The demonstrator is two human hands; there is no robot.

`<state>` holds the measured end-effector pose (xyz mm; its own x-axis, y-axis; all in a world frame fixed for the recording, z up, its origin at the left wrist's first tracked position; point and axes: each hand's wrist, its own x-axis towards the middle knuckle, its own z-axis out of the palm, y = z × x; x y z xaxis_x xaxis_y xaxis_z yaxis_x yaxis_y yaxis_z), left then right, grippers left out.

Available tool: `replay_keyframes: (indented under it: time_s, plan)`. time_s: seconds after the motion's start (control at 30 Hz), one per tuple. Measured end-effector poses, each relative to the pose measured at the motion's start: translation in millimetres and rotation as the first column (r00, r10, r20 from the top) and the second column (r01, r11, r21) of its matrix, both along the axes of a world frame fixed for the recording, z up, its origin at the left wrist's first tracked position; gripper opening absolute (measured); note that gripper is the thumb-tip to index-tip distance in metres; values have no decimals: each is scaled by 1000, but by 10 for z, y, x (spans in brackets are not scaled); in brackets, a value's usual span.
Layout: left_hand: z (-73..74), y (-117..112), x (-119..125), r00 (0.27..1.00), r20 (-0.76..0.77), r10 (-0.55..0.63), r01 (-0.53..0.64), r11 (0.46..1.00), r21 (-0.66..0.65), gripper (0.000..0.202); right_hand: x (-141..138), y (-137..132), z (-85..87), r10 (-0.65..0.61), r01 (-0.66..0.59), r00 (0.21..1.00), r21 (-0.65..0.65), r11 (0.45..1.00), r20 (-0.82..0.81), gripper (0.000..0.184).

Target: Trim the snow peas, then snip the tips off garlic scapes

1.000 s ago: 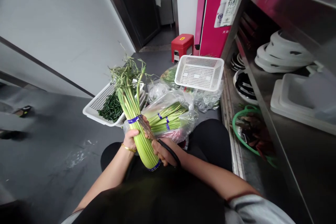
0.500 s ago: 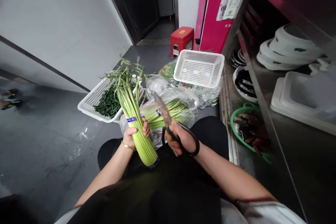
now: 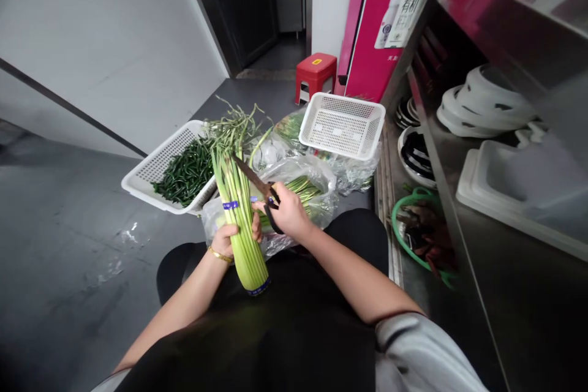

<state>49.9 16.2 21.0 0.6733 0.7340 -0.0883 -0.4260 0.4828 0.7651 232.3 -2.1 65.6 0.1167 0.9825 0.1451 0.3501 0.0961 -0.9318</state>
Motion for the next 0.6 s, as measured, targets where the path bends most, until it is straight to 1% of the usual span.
replay_keyframes:
  time_s: [0.1, 0.2, 0.27, 0.37, 0.43, 0.5, 0.53, 0.6]
  plan:
    - [45, 8, 18, 999, 21, -43, 43, 999, 2, 56, -77, 141, -61, 65, -62, 993, 35, 997, -93, 13]
    - [119, 3, 20, 988, 103, -117, 117, 993, 6, 52, -60, 195, -153, 87, -81, 987, 53, 995, -135, 13]
    - [181, 5, 33, 965, 141, -220, 218, 975, 28, 51, -47, 224, -190, 76, -66, 987, 75, 995, -141, 12]
    - [263, 21, 100, 898, 128, -421, 413, 907, 82, 55, -99, 312, -172, 52, -40, 995, 136, 990, -87, 10]
    - [293, 28, 159, 845, 117, -522, 513, 853, 101, 55, -145, 412, -125, 18, -14, 1000, 167, 986, -24, 7]
    - [297, 28, 188, 817, 121, -564, 555, 825, 103, 54, -120, 526, -68, -55, 49, 998, 191, 980, 24, 6]
    - [291, 26, 180, 817, 122, -563, 555, 826, 98, 53, -63, 573, -40, -109, 99, 993, 208, 973, 36, 6]
    - [267, 19, 114, 854, 117, -507, 502, 862, 72, 53, 139, 617, 8, -244, 228, 969, 238, 944, 42, 7]
